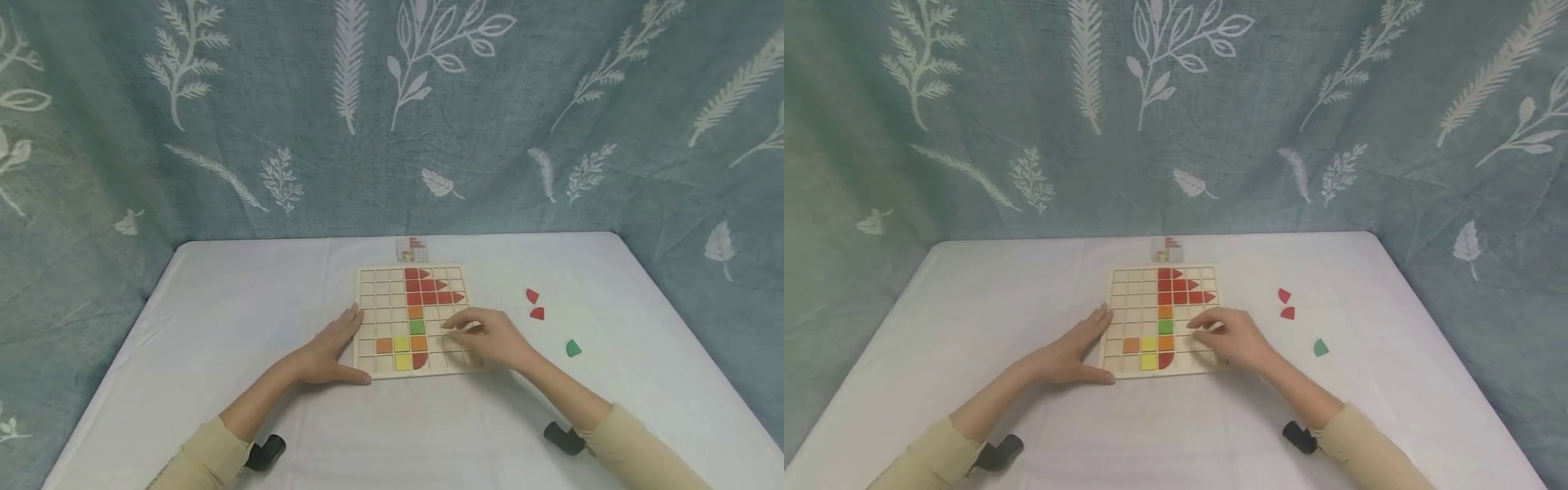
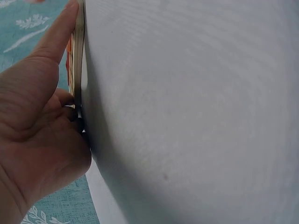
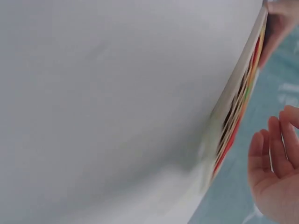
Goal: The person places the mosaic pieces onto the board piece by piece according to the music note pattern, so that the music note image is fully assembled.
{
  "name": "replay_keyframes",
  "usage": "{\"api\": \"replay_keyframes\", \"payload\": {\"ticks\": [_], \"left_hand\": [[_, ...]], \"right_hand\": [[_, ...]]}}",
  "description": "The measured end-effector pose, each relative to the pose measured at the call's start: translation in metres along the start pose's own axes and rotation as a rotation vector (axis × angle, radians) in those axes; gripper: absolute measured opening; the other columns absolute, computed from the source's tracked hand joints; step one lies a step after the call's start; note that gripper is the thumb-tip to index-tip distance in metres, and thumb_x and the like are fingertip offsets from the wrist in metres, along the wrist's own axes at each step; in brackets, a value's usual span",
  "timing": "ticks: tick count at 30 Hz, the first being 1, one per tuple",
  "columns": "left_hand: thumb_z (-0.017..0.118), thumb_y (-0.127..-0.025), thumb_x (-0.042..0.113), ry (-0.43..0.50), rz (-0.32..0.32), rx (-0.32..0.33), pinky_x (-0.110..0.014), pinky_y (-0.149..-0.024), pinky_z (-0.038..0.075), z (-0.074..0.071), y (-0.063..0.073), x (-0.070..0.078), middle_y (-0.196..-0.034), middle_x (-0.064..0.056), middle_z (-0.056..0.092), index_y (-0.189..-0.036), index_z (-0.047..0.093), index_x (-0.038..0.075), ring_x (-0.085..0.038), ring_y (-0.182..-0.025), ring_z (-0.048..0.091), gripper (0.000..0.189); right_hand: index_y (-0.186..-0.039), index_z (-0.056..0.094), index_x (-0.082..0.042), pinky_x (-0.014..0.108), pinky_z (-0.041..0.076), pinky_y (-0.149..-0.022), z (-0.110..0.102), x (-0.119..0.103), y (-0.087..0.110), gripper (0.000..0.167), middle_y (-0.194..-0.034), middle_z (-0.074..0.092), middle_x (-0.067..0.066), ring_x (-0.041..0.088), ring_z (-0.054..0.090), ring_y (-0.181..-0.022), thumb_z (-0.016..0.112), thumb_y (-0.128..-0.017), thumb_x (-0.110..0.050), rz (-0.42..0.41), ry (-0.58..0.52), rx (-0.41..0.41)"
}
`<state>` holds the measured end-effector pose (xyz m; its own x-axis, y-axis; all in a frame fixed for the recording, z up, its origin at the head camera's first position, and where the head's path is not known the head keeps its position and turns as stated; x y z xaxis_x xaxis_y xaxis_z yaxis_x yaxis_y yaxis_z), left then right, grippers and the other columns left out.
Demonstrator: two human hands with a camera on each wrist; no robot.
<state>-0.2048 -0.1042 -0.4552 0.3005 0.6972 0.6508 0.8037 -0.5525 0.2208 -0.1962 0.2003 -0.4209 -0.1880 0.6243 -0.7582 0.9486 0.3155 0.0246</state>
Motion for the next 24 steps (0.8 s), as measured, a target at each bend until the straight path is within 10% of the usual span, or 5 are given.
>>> {"api": "replay_keyframes", "payload": {"ticks": [24], "left_hand": [[0.081, -0.073, 0.051, 0.015, 0.004, -0.005, -0.051, -0.119, 0.008, -0.002, 0.001, 0.005, -0.162, -0.017, 0.0, -0.155, 0.011, 0.0, -0.033, -0.149, 0.002, 0.119]], "right_hand": [[-0.112, 0.062, 0.006, 0.035, 0.051, -0.067, -0.107, 0.102, 0.091, 0.04, -0.095, 0.066, 0.014, 0.029, 0.061, -0.086, 0.075, -0.085, -0.021, 0.317, 0.302, 0.184]]}}
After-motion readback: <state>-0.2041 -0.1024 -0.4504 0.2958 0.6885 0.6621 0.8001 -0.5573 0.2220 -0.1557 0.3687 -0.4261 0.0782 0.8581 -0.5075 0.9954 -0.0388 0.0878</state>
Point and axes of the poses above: each hand's wrist, its own y-axis away from the middle knuckle, its own z-axis out of the palm, x = y × z, the point moved 2 cm from there along -y, towards the middle knuckle
